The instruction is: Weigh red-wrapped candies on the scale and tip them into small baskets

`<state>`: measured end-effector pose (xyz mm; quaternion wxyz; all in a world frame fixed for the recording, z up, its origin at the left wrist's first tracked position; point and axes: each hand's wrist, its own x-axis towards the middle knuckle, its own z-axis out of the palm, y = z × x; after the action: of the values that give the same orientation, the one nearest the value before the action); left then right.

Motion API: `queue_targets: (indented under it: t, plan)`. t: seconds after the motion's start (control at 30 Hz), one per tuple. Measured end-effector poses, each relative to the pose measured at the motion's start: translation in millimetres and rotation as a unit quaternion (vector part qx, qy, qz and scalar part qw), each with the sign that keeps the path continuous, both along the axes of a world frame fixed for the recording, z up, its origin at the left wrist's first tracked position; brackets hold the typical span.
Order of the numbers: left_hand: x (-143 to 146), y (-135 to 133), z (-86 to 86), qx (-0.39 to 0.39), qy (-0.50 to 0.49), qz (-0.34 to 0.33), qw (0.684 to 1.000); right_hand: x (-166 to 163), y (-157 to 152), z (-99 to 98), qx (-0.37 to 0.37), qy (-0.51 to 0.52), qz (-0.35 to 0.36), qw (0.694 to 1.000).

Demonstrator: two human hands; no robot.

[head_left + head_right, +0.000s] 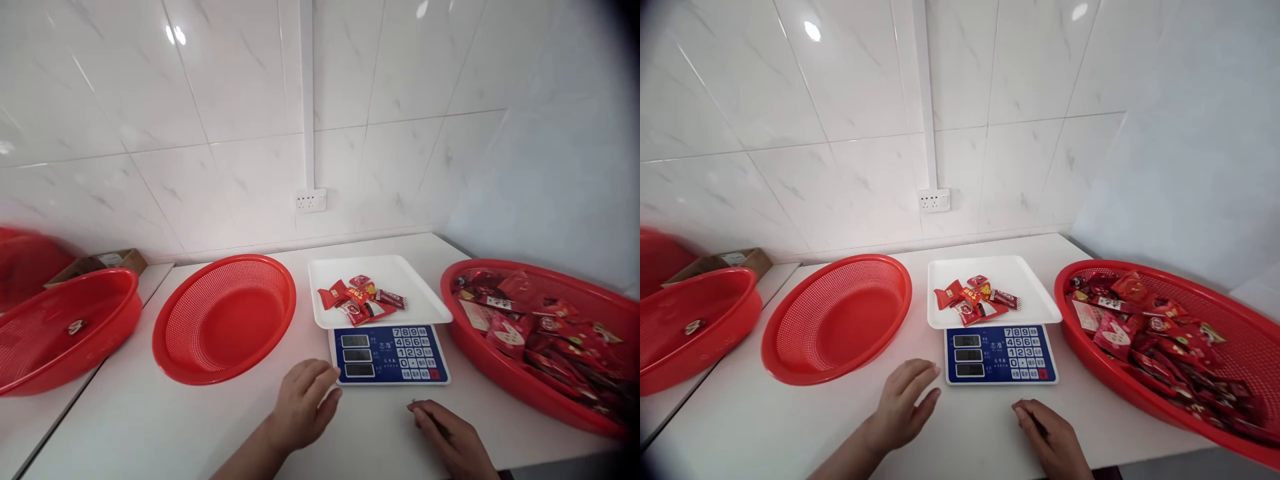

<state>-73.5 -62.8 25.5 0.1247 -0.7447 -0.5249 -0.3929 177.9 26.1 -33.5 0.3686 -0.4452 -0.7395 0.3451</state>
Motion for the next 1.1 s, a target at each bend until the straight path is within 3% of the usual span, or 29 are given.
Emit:
queue_targets:
  t: [0.17,0.3,0.5,0.57,0.73,0.9,1.1]
  plan:
    - [19,-2,-17.3,-0.074,-0.06,-0.05,0.994,-2,1,0.4,-0.019,-0.004,-0.045,0.999]
    - [17,4,-13.7,-0.075,-0.048,-0.066,0.994,0,1,-3.1,-0.014,0.004,-0.06,0.998]
    - [2,39,32.8,-0.014,0.016,-0.016,1.0,8,6,-7.5,-0.007,-0.017,0.016,1.0]
    - [-4,60,53.1,-0.073,0.018,-0.001,0.997,10,8,-5.7,-0.004,-0.026,0.045,0.999]
    - [-17,125,87.0,-0.287,0.067,-0.085,0.952,13,8,-4.0,0.003,-0.036,0.068,0.997]
    - [-25,172,86.4,-0.409,0.139,-0.11,0.895,14,10,-7.3,-0.008,-0.03,0.06,0.998]
    - [-25,181,74.5,-0.376,0.176,-0.094,0.905,12,13,-5.3,-0.018,-0.021,0.08,0.996]
